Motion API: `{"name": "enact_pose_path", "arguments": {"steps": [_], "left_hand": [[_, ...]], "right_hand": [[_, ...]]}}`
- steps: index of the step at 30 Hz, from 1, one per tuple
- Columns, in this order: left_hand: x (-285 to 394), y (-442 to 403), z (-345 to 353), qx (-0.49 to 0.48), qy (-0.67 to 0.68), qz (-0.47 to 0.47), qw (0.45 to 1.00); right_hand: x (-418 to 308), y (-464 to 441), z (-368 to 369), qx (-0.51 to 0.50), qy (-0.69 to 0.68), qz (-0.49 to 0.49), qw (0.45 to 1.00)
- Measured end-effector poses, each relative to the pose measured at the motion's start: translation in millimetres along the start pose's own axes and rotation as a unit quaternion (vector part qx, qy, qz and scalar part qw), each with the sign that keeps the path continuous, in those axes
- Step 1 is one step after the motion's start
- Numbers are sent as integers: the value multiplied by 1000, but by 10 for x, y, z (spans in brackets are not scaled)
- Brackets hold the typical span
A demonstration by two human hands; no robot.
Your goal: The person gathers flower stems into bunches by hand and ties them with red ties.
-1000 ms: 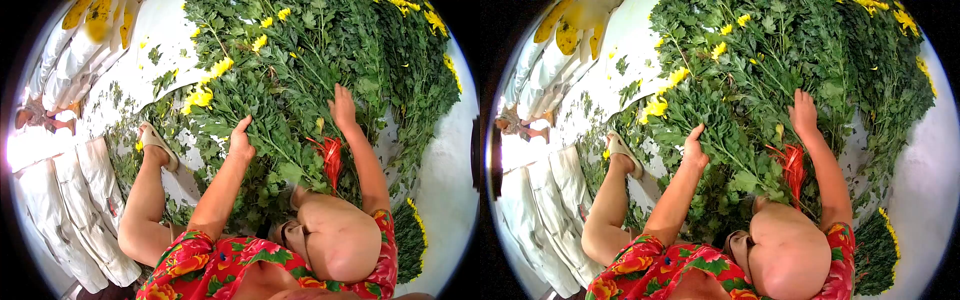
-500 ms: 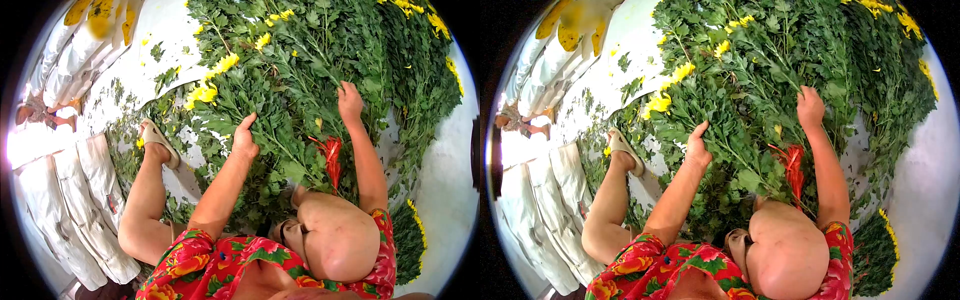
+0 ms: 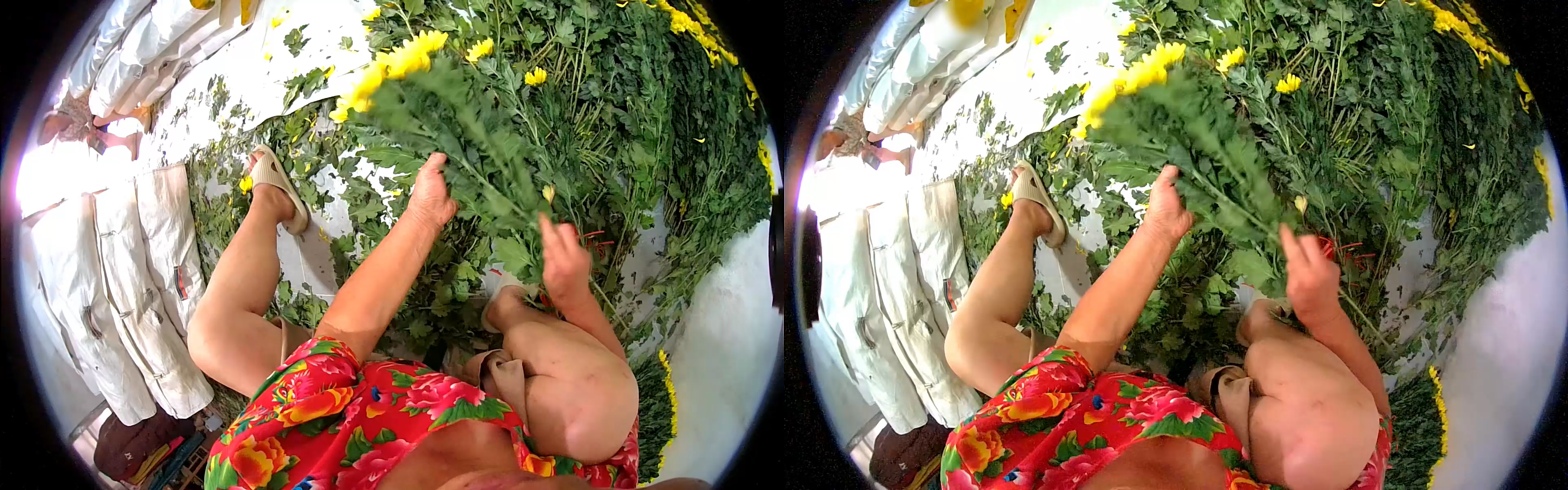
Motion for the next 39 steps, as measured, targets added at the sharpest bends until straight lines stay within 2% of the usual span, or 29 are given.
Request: {"name": "enact_pose_path", "arguments": {"steps": [1, 2, 4, 5, 7, 8, 9, 11, 13, 14, 17, 19, 21, 23, 25, 27, 30, 35, 38, 39], "left_hand": [[-20, 32, 7, 18, 0, -5, 1000], [-34, 60, -3, 37, 1, -8, 999], [-39, 49, -54, 37, -11, -10, 999], [-58, 29, -96, 37, -19, -15, 999], [-109, -23, -121, 23, -7, -16, 1000], [-138, -14, -80, -2, -3, -21, 1000], [-172, 2, -24, -28, 1, -25, 999], [-218, 41, 82, -42, 2, -16, 999], [-231, 94, 211, -89, -33, -3, 995], [-229, 114, 266, -121, -25, 7, 992], [-207, 196, 391, -135, 15, -26, 990], [-240, 166, 335, -136, 9, -28, 990], [-290, 213, 284, -106, -58, 11, 993], [-320, 236, 286, -102, -59, 3, 993], [-316, 221, 282, -162, -13, -17, 987], [-312, 232, 278, -176, -12, -28, 984], [-273, 272, 328, -188, -38, 1, 981], [-356, 287, 413, -209, -20, -33, 977], [-380, 353, 335, -153, -54, -25, 986], [-392, 399, 297, -168, -33, -49, 984]], "right_hand": [[-42, 25, 69, -55, -23, 1, 998], [-19, 18, 59, -54, -24, 0, 998], [-37, -86, -6, -58, -8, -88, 994], [-38, -165, -90, -57, -9, -88, 994], [-63, -359, -262, -33, -71, -76, 994], [-52, -425, -293, 10, -66, -55, 996], [-96, -539, -309, 10, -63, -54, 996], [-222, -811, -401, 76, -74, -70, 992], [-216, -871, -231, 62, -58, -79, 993], [-164, -866, -164, 86, -59, -66, 992], [-71, -825, -90, 135, -78, -31, 987], [-19, -811, -157, 204, -63, -6, 977], [-59, -827, -124, 170, -44, 9, 984], [-135, -833, -55, 102, 11, -30, 994], [-112, -853, -94, 105, -18, -16, 994], [-95, -863, -108, 128, -87, -9, 988], [-171, -850, -78, 124, -63, -42, 989], [-90, -750, -9, 155, -52, -6, 987], [-162, -771, -1, 109, -10, -48, 993], [-167, -785, -29, 109, -3, -35, 993]]}}
Point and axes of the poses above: each hand's wrist, its own y-axis away from the middle knuckle, its own z-axis out of the palm, x = y × z, the point moved 5 cm from there along -y, towards the middle knuckle, and after that the axes turned 14 degrees about -z, right-handed, at the moved point
